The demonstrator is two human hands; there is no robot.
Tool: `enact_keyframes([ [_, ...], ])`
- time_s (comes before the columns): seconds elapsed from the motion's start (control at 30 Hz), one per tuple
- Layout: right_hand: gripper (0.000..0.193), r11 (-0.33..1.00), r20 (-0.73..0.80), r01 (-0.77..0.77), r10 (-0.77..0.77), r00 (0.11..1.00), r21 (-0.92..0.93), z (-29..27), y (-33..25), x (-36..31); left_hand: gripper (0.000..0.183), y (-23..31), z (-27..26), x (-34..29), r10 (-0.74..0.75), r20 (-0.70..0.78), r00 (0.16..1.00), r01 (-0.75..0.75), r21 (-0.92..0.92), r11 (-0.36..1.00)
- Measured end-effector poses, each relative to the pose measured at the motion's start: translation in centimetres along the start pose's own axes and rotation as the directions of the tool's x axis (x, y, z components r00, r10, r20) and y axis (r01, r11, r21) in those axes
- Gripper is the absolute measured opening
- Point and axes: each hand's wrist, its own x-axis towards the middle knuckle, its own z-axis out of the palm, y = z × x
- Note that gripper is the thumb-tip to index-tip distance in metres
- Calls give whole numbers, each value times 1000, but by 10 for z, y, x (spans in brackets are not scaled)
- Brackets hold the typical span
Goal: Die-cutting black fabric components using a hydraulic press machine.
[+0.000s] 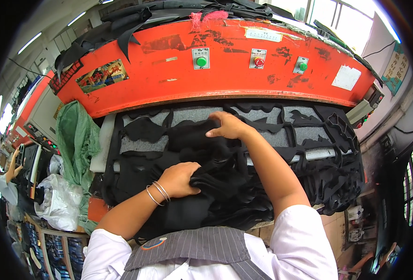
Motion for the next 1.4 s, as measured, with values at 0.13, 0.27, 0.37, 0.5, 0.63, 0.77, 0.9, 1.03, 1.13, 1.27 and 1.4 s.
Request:
enact_keyframes([
  [0.13, 46, 847, -107, 85, -165, 981, -524, 37, 36, 21, 49, 4, 1, 3, -27, 2, 1000, 27, 7, 1000],
  [0.27, 17, 879, 312, 421, -346, 885, -222, 62, 16, -2, 44, 3, 9, -6, 148, -319, 936, -109, 137, 985],
  [0.37, 21, 899, 478, 423, -324, 816, -113, 47, -40, -40, 48, -3, 11, -8, 253, -304, 918, -197, 203, 959],
  [0.5, 20, 935, 418, 347, -344, 841, 72, 38, -49, -36, 52, 7, 0, -6, -31, 63, 998, 25, 88, 996],
  [0.63, 33, 981, 268, 102, -144, 953, 165, 58, 34, -16, 48, -12, 0, -14, -27, -77, 997, 24, -42, 999],
  [0.77, 35, 1000, -105, 0, 0, 995, -6, 89, 135, -29, 55, -55, -3, -32, 19, -420, 907, -215, -424, 880],
  [0.9, 40, 974, -166, -206, 189, 968, -96, 82, 64, -32, 41, -129, -37, -87, -543, -234, 806, -92, -957, 275],
  [1.03, 37, 980, -199, -185, 196, 960, 71, 68, 38, -1, 44, -188, -55, -150, -506, -374, 778, -581, -733, -352],
  [1.13, 53, 933, -194, 41, 31, 981, 357, 70, -64, 23, 43, -210, -46, -185, -510, -543, 667, -643, -765, -25],
  [1.27, 97, 927, 237, 140, -231, 944, 348, 113, -176, 55, 44, -221, -18, -206, -605, -557, 570, -568, -798, 200],
  [1.4, 124, 931, 499, 144, -306, 811, 336, 187, -229, 91, 49, -206, -19, -205, -737, -362, 571, -433, -895, 105],
])
